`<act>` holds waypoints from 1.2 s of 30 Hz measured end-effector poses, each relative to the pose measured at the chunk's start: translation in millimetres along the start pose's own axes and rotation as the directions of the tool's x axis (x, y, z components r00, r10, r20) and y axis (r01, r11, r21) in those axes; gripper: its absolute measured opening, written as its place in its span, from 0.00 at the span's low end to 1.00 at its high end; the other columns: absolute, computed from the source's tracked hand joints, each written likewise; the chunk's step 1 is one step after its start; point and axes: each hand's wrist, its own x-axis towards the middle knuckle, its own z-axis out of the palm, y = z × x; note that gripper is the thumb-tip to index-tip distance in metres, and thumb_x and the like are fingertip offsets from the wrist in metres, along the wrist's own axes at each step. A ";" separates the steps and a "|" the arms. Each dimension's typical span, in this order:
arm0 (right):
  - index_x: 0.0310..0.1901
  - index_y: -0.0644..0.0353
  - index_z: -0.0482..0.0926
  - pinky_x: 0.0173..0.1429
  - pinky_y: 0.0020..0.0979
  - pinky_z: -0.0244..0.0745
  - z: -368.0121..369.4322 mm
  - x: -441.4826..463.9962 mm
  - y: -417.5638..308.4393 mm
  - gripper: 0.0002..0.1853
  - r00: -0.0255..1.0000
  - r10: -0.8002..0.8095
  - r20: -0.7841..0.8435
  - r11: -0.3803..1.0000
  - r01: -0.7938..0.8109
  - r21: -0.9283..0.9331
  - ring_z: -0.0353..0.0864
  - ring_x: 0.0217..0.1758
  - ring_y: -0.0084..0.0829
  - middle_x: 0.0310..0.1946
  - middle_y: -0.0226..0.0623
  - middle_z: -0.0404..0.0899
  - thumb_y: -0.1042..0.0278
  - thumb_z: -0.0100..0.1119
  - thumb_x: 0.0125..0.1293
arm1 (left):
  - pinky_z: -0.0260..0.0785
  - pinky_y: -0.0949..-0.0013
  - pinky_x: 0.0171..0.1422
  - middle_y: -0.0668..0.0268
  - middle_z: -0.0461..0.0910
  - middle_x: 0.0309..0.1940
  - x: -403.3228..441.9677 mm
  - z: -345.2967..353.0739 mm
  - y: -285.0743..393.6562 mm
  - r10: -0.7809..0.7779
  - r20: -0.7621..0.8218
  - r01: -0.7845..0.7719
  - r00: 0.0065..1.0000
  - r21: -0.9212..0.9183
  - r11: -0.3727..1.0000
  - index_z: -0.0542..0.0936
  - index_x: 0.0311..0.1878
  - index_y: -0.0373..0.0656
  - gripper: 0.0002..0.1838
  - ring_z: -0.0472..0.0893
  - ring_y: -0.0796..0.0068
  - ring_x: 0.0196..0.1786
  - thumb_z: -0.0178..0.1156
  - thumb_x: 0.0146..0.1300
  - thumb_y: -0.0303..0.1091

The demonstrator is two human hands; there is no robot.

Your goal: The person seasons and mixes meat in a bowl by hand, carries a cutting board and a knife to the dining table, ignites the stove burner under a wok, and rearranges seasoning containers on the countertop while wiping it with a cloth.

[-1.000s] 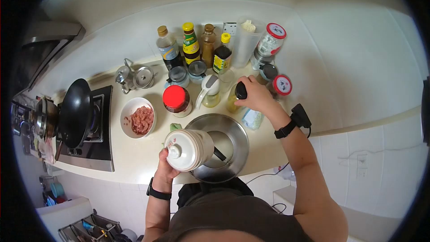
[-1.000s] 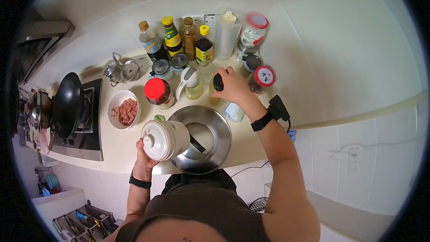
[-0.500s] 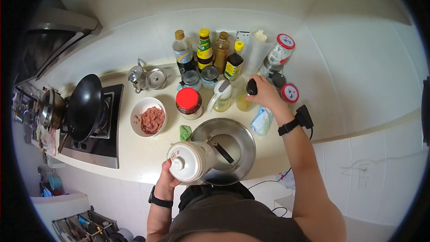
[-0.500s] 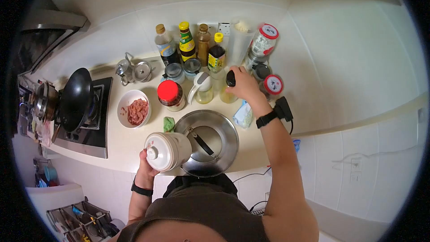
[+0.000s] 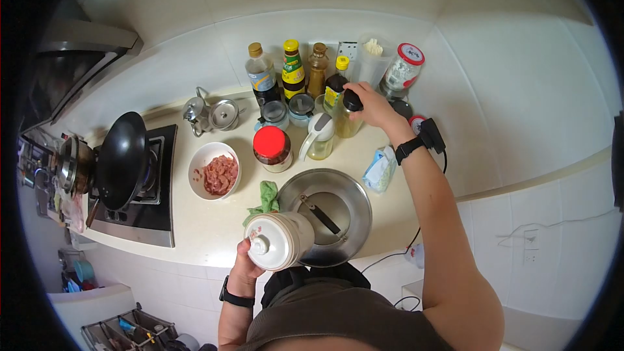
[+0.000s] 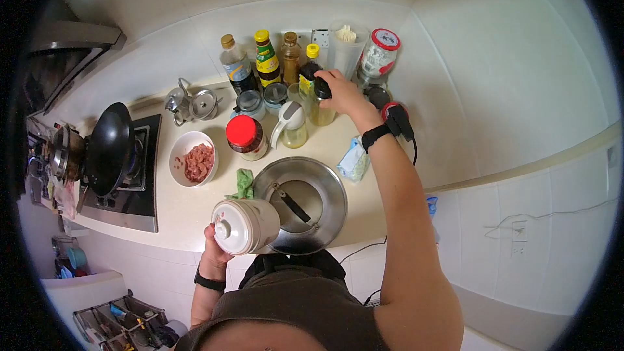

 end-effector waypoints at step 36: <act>0.51 0.56 0.78 0.51 0.37 0.75 167.8 -150.5 -231.1 0.21 0.984 -0.029 0.178 0.970 -0.016 0.243 0.78 0.48 0.38 0.45 0.39 0.76 0.64 0.69 0.55 | 0.76 0.48 0.60 0.52 0.71 0.65 -187.9 -119.6 25.5 0.249 -0.169 -0.266 0.954 -0.087 0.960 0.66 0.69 0.43 0.51 0.77 0.52 0.60 0.68 0.47 0.65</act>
